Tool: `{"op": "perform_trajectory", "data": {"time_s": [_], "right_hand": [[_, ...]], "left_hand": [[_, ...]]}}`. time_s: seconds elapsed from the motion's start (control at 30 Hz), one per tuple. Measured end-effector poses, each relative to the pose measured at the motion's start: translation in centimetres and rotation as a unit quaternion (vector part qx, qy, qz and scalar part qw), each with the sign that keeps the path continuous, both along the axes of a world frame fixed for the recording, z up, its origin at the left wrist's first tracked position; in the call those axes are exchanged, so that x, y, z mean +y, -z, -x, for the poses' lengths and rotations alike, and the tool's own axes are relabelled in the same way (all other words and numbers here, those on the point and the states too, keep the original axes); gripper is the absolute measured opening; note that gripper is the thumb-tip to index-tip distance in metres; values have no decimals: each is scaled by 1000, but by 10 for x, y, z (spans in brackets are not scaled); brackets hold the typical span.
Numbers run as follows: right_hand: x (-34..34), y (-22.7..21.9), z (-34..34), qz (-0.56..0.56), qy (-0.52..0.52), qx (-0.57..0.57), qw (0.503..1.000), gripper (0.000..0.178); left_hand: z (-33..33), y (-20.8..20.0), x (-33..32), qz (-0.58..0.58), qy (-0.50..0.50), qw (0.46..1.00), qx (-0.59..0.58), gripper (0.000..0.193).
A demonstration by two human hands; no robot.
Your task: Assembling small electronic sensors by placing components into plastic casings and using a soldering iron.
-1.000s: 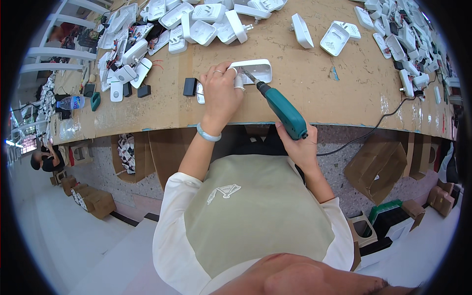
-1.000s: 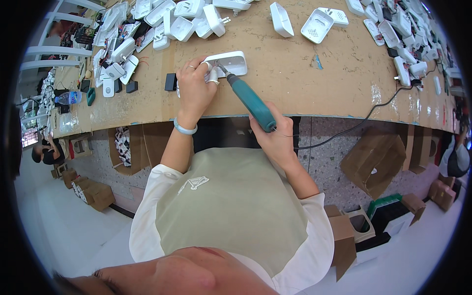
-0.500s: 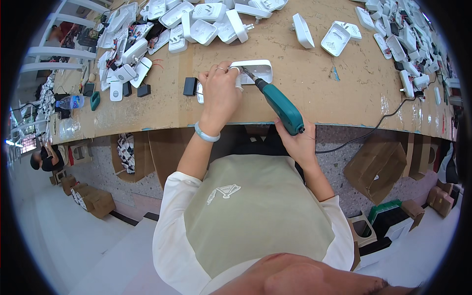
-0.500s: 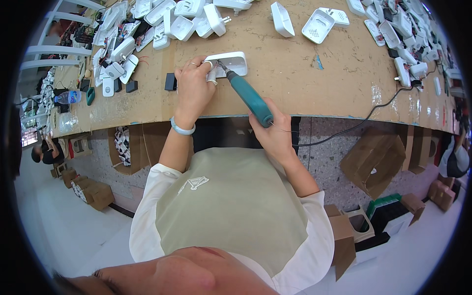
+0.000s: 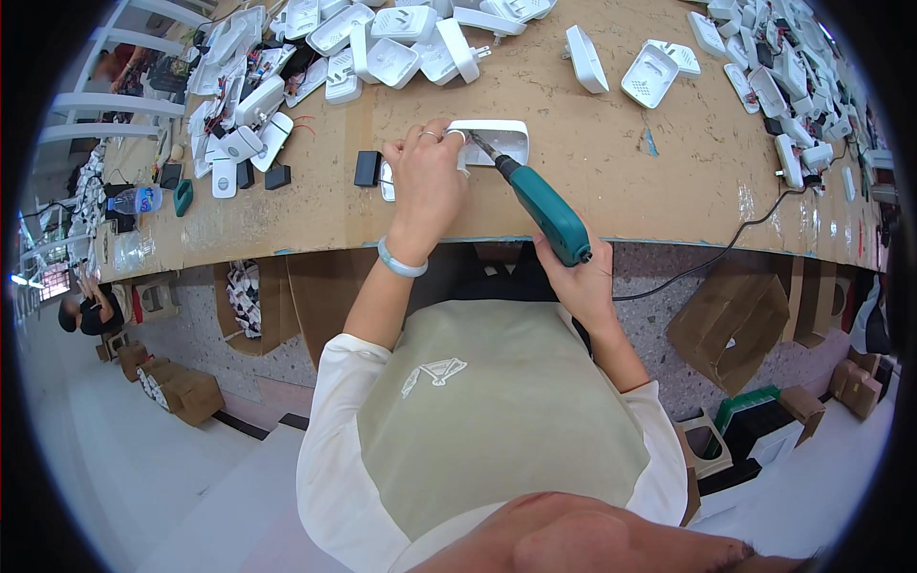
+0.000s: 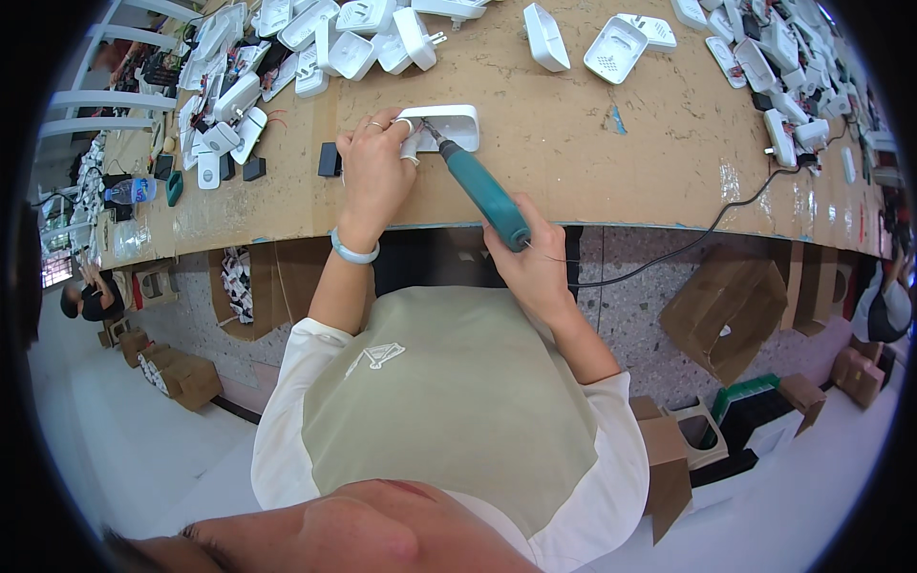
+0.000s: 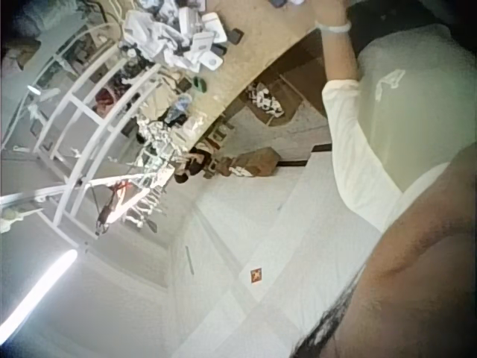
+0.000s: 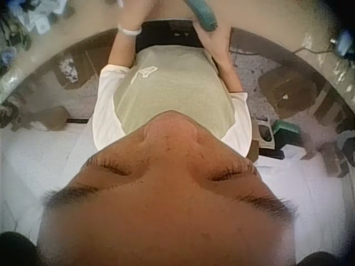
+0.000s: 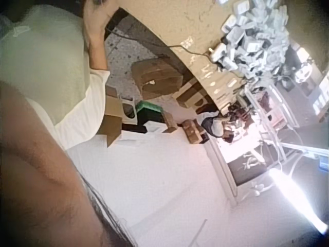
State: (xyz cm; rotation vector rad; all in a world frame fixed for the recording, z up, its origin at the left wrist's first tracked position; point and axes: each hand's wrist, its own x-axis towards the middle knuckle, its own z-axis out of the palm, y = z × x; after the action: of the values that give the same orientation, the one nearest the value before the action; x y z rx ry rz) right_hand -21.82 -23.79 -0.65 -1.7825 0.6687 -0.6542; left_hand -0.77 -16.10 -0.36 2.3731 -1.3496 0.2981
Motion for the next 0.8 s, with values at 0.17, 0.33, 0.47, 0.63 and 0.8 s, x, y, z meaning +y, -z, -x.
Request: {"op": "perform_trajectory", "data": {"time_s": [0.17,0.33,0.47,0.63,0.8], "right_hand": [[0,-1,4,-12,2,4,1000,21],[0,3,2,0,2,2,1000,20],[0,3,2,-14,4,20,1000,18],[0,8,1,-5,7,-2,1000,15],[0,9,2,-7,3,3,1000,16]], "left_hand": [[0,-1,1,-9,-5,1000,4,18],[0,2,0,-3,3,1000,17,27],[-1,3,0,1,4,1000,18,27],[-1,4,-1,2,0,1000,24,27],[-1,3,-1,0,0,1000,22,27]]}}
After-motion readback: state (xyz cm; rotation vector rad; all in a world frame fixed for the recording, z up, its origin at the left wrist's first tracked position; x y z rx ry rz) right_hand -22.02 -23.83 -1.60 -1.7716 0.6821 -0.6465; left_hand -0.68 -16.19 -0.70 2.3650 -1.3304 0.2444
